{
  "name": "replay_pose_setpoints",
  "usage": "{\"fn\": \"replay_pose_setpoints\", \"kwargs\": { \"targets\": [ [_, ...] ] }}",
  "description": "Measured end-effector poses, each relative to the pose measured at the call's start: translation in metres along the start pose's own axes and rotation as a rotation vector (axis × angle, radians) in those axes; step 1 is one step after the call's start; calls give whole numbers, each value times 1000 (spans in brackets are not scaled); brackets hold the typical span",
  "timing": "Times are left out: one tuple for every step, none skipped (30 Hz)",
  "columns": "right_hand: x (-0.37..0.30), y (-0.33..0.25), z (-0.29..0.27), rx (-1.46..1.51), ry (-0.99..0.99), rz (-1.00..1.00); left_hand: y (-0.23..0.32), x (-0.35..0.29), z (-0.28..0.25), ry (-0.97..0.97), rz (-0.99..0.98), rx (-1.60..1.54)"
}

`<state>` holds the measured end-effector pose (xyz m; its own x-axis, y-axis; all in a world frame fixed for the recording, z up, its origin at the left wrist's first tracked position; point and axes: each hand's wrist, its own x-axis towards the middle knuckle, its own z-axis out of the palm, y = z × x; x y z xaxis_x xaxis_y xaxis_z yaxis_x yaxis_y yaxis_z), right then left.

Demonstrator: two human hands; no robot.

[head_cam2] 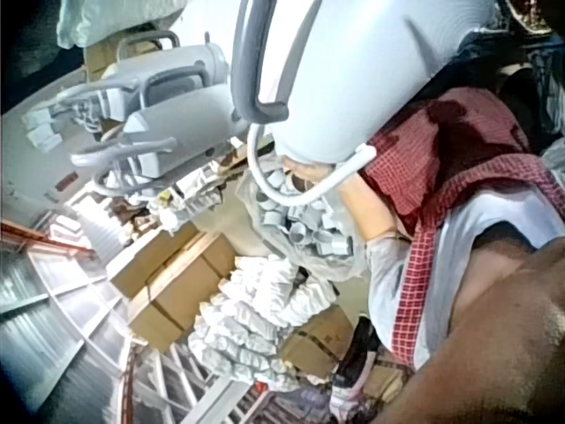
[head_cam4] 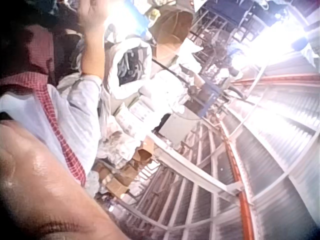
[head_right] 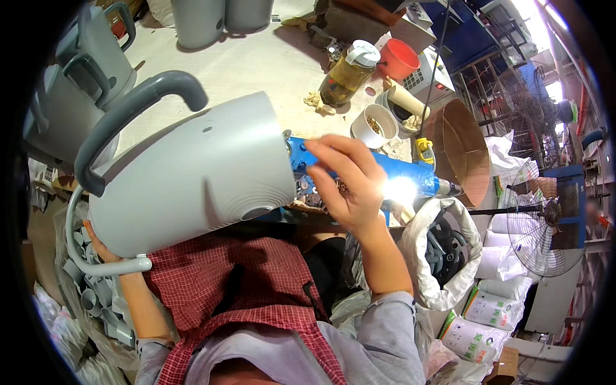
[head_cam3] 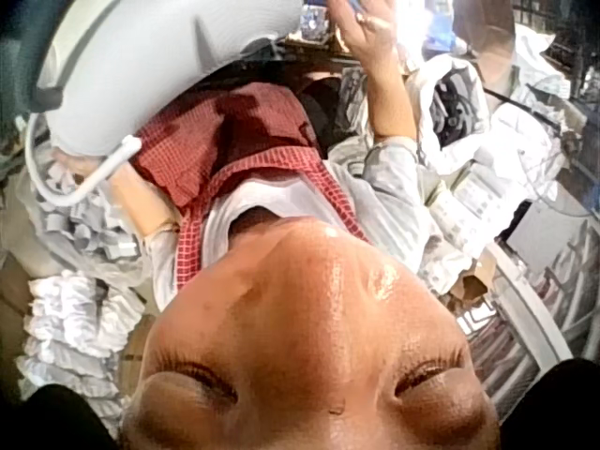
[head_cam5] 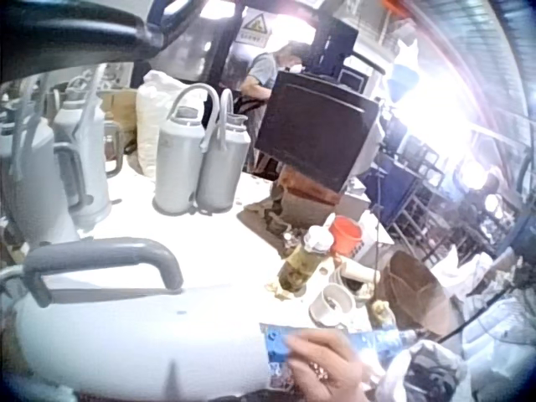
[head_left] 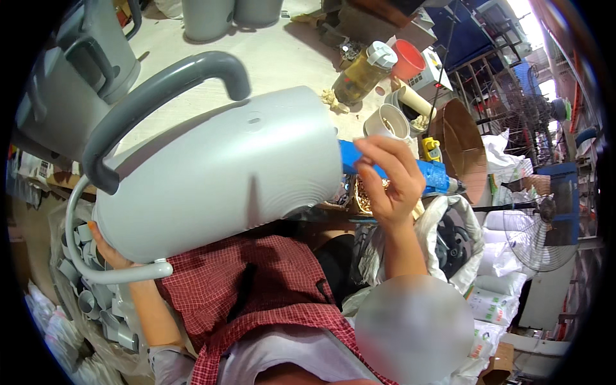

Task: The person assembles grey electric kettles by attaching handles and lids. They pick up a kettle body, secure a handle using a blue manual press tool, and then screw on a lid. The completed units are placed on a nearby table.

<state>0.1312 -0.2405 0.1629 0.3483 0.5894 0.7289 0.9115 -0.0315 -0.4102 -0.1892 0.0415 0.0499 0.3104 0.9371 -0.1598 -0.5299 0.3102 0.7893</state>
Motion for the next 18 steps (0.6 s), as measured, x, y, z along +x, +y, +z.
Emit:
{"fn": "replay_pose_setpoints", "kwargs": {
  "targets": [
    [-7, -4, -5, 153, -10, 150, -3, 0, 9, -54, -24, -44],
    [-16, -5, -8, 322, -21, 237, -6, 0, 18, -157, -40, -95],
    [-24, -3, -13, 227, -41, 262, -11, -1, 28, -147, 80, 68],
    [-32, -1, -15, 258, 11, 317, -16, -4, 37, -186, 210, 224],
    [-40, 2, -17, 284, 59, 372, -22, -1, 47, -183, 256, 279],
    [-47, 6, -19, 311, 105, 424, -27, 1, 55, -176, 303, 334],
    [-53, 10, -19, 354, 147, 489, -35, 6, 63, -128, 266, 291],
    [-56, 13, -20, 346, 138, 501, -41, 9, 68, -76, 197, 264],
    [-58, 15, -20, 337, 131, 515, -46, 11, 71, -65, 263, 364],
    [-58, 17, -20, 331, 142, 531, -50, 13, 73, -74, 254, 351],
    [-57, 17, -21, 323, 122, 524, -55, 14, 73, -63, 236, 330],
    [-55, 17, -21, 315, 119, 516, -59, 14, 72, -53, 217, 310],
    [-53, 16, -22, 308, 115, 507, -62, 14, 71, -26, 190, 252],
    [-51, 15, -22, 302, 110, 489, -65, 13, 68, 3, 161, 195],
    [-49, 15, -23, 297, 106, 470, -68, 13, 66, -37, 124, 114],
    [-49, 15, -23, 276, 73, 453, -70, 14, 63, 11, 136, 150],
    [-50, 15, -23, 295, 93, 456, -72, 15, 60, -11, 138, 161],
    [-52, 16, -22, 299, 79, 462, -74, 16, 57, -56, 133, 160]
  ]
}}
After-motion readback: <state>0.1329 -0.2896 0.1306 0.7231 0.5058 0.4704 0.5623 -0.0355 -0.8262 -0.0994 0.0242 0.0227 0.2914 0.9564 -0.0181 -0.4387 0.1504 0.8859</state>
